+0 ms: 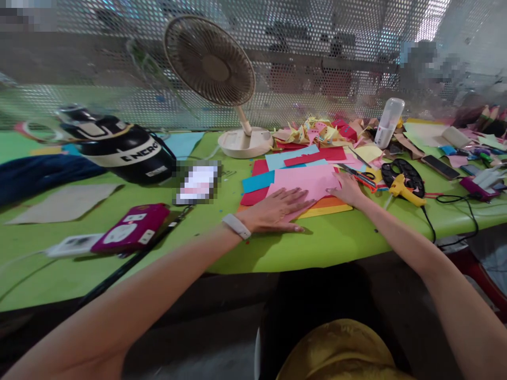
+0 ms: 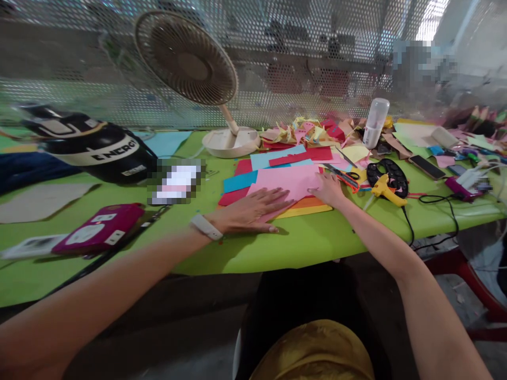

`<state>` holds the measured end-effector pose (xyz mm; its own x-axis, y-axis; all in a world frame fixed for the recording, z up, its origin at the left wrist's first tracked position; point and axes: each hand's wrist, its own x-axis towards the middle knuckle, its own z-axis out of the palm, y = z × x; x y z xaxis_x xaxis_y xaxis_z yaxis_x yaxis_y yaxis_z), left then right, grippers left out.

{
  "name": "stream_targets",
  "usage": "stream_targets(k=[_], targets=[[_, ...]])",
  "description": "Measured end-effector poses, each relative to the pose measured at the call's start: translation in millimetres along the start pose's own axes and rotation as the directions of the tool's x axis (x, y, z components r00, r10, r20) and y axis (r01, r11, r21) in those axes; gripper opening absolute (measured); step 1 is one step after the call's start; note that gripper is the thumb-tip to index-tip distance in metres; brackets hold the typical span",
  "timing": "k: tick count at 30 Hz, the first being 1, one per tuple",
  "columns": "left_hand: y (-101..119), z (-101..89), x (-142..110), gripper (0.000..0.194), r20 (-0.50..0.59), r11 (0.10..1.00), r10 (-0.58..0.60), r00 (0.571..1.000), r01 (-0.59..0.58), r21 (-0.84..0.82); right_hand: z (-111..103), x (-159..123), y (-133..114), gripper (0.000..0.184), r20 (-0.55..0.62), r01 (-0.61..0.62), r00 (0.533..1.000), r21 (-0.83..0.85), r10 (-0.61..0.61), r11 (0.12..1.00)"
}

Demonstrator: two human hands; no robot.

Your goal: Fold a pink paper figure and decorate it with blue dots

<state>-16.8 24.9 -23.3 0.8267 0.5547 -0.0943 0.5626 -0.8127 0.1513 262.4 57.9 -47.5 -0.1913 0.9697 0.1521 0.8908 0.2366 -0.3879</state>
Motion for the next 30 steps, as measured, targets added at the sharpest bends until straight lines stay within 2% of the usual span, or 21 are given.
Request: stream_targets(k=[4,9,12,15,21,24,27,30], targets=[[1.6,5.3,-10.2,0.083,0.015,1.000,0.002,1.000,-0.001,-0.018,-1.2,1.9,-0.2,0.061,0.005,0.018,1.000,0.005,-0.018,1.000],[1.5,3.3,-34.1,0.081,0.043,0.999,0.030,0.999,-0.029,-0.016,-5.0,2.2,-1.2,0.048,-0.037,0.046,0.998,0.052,-0.044,0.998],[1.2,1.8,-50.2,0.081,0.043,0.999,0.031,0.999,-0.031,-0.019,-8.2,1.4,-1.3,0.032,-0.077,0.139,0.988,0.084,-0.133,0.987],[-1.2,2.5,-65.6,0.082,0.022,0.998,0.052,0.998,-0.051,-0.040,-9.7,1.4,-0.9,0.015,-0.087,0.170,0.983,0.103,-0.161,0.980],[-7.3,6.8,-90.1,0.081,-0.027,0.993,0.110,0.994,-0.111,-0.045,-9.6,2.5,-2.6,0.011,-0.081,0.137,0.989,0.144,-0.126,0.980],[-7.5,5.5,-95.3,0.080,-0.119,0.988,0.141,0.983,-0.146,-0.038,-12.1,0.7,-4.5,0.012,-0.099,0.117,0.990,0.191,-0.099,0.975],[-7.0,1.7,-95.4,0.072,-0.292,0.989,0.120,0.949,-0.139,-0.043,-15.9,-1.0,-5.6,0.014,-0.130,0.123,0.988,0.309,-0.087,0.943],[-3.5,-2.8,-91.9,0.060,-0.455,0.990,0.039,0.890,-0.095,-0.102,-18.0,-0.4,-5.8,0.019,-0.090,0.103,0.994,0.539,-0.065,0.836]])
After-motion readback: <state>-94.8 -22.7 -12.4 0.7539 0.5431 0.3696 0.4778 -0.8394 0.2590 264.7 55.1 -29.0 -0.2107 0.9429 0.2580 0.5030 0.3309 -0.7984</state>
